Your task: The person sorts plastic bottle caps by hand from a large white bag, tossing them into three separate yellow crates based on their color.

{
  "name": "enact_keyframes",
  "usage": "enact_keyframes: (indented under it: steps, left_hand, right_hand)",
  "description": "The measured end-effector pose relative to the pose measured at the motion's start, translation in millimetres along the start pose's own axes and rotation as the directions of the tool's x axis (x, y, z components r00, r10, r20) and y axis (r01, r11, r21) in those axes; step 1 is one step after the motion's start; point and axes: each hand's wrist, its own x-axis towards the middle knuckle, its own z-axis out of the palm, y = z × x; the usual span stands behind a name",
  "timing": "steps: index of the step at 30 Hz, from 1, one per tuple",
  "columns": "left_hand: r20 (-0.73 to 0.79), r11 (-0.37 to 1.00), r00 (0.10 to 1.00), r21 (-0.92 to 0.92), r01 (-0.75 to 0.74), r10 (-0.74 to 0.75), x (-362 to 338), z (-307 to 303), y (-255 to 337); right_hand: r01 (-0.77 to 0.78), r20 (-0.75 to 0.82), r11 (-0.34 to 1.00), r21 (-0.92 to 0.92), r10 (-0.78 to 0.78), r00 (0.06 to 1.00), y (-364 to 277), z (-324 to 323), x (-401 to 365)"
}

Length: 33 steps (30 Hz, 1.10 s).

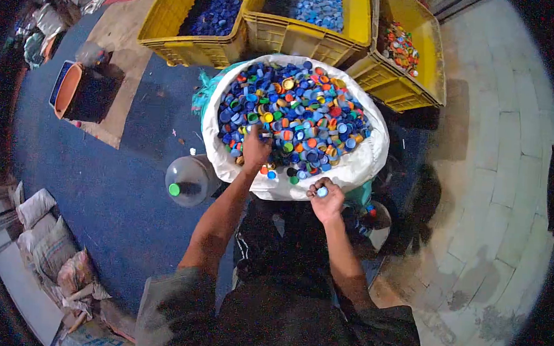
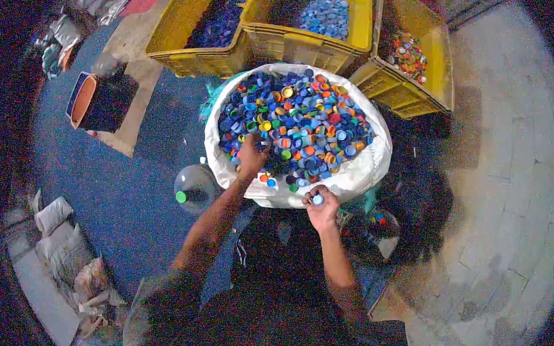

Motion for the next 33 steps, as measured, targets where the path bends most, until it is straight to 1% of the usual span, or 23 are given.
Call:
enact_keyframes:
  steps: [1,2,3,5,8,11,12,15,16,19,21,22,24,25,26,27,28,29,30,31,32,33]
  left_hand:
    - [0.012,0.99,0.998,0.122,-0.069,0.068,4.5,-2.9,8.0]
    - [0.079,0.988,0.994,0.128,-0.085,0.075,7.5,-6.6,15.7]
    - [0.075,0.959,0.988,0.239,-0.15,0.136,8.1,-9.5,22.8]
    - [0.145,0.944,0.986,0.304,-0.126,0.084,14.8,-6.7,27.3]
    - [0.196,0.917,0.961,0.31,-0.251,0.197,20.6,-6.4,34.3]
    - [0.315,0.856,0.925,0.397,-0.33,0.211,27.2,5.0,21.8]
    - [0.318,0.859,0.925,0.392,-0.329,0.209,27.6,6.3,22.2]
    - [0.281,0.868,0.933,0.378,-0.323,0.225,33.7,12.8,19.4]
    - [0.28,0.863,0.926,0.368,-0.346,0.252,33.5,13.5,18.5]
    - [0.327,0.871,0.924,0.372,-0.32,0.199,36.6,13.6,16.1]
    - [0.3,0.862,0.922,0.369,-0.348,0.244,33.8,10.9,15.4]
    - [0.285,0.857,0.921,0.368,-0.362,0.266,32.0,8.7,15.1]
    - [0.266,0.877,0.927,0.332,-0.346,0.265,26.7,2.5,15.9]
    - [0.257,0.887,0.93,0.314,-0.339,0.264,23.5,-1.3,17.0]
    - [0.198,0.86,0.919,0.329,-0.391,0.342,19.4,-6.3,17.2]
    - [0.166,0.919,0.951,0.257,-0.298,0.262,14.1,-8.5,16.2]
    - [0.14,0.964,0.975,0.179,-0.197,0.174,7.8,-10.7,14.3]
    - [0.117,0.991,0.99,0.098,-0.096,0.084,2.7,-13.2,12.7]
    - [0.163,0.984,0.983,-0.145,0.106,-0.082,-3.4,-16.4,9.4]
    - [0.246,0.879,0.943,-0.366,0.305,-0.225,-11.1,-19.8,4.7]
    - [0.357,0.687,0.874,-0.544,0.482,-0.33,-20.2,-23.4,0.3]
    - [0.485,0.427,0.784,-0.659,0.619,-0.388,-29.3,-27.9,-2.4]
  right_hand:
    - [-0.002,0.015,1.0,0.01,0.001,1.0,0.4,-4.2,-2.1]
    - [-0.002,0.023,1.0,0.002,0.002,1.0,0.6,-8.3,-3.8]
    - [0.006,-0.012,1.0,0.018,-0.006,1.0,0.4,-5.4,-7.8]
    - [0.022,-0.078,0.998,0.054,-0.018,0.997,1.1,1.8,-15.1]
    - [0.025,-0.068,0.998,0.05,-0.022,0.997,1.9,-2.8,-17.6]
    - [0.028,-0.006,0.999,0.024,-0.028,1.0,0.0,-9.3,-19.0]
    - [0.028,0.022,1.0,0.01,-0.028,0.999,-0.8,-11.5,-18.7]
    - [0.038,0.011,0.999,0.008,-0.038,0.999,-4.2,-13.7,-16.9]
    - [0.053,-0.007,0.998,-0.032,-0.053,0.999,-6.4,-12.6,-17.1]
    - [0.084,-0.034,0.985,-0.153,-0.09,0.995,-8.7,-13.0,-15.5]
    - [0.103,-0.014,0.965,-0.242,-0.109,0.994,-9.8,-18.7,-9.2]
    - [0.092,-0.043,0.952,-0.291,-0.109,0.993,-10.9,-18.5,-6.6]
    - [0.068,-0.099,0.921,-0.384,-0.115,0.988,-13.9,-14.2,0.5]
    - [0.094,-0.105,0.837,-0.538,-0.178,0.978,-15.2,-9.8,4.8]
    - [0.11,-0.102,0.728,-0.677,-0.241,0.965,-16.4,-5.1,9.2]
    - [0.115,-0.089,0.595,-0.795,-0.302,0.949,-17.7,-1.5,12.9]
    - [0.238,0.059,0.359,-0.902,-0.445,0.894,-14.8,-8.9,26.9]
    - [0.272,0.145,0.199,-0.941,-0.491,0.859,-14.8,-17.1,37.1]
    - [0.299,0.239,0.033,-0.954,-0.521,0.819,-15.7,-11.1,43.4]
    - [0.316,0.336,-0.133,-0.94,-0.536,0.775,-16.2,-4.8,50.0]
    - [0.337,0.364,-0.15,-0.93,-0.525,0.77,-13.9,-5.5,61.1]
    - [0.315,0.399,-0.247,-0.917,-0.519,0.756,-14.5,4.7,63.7]
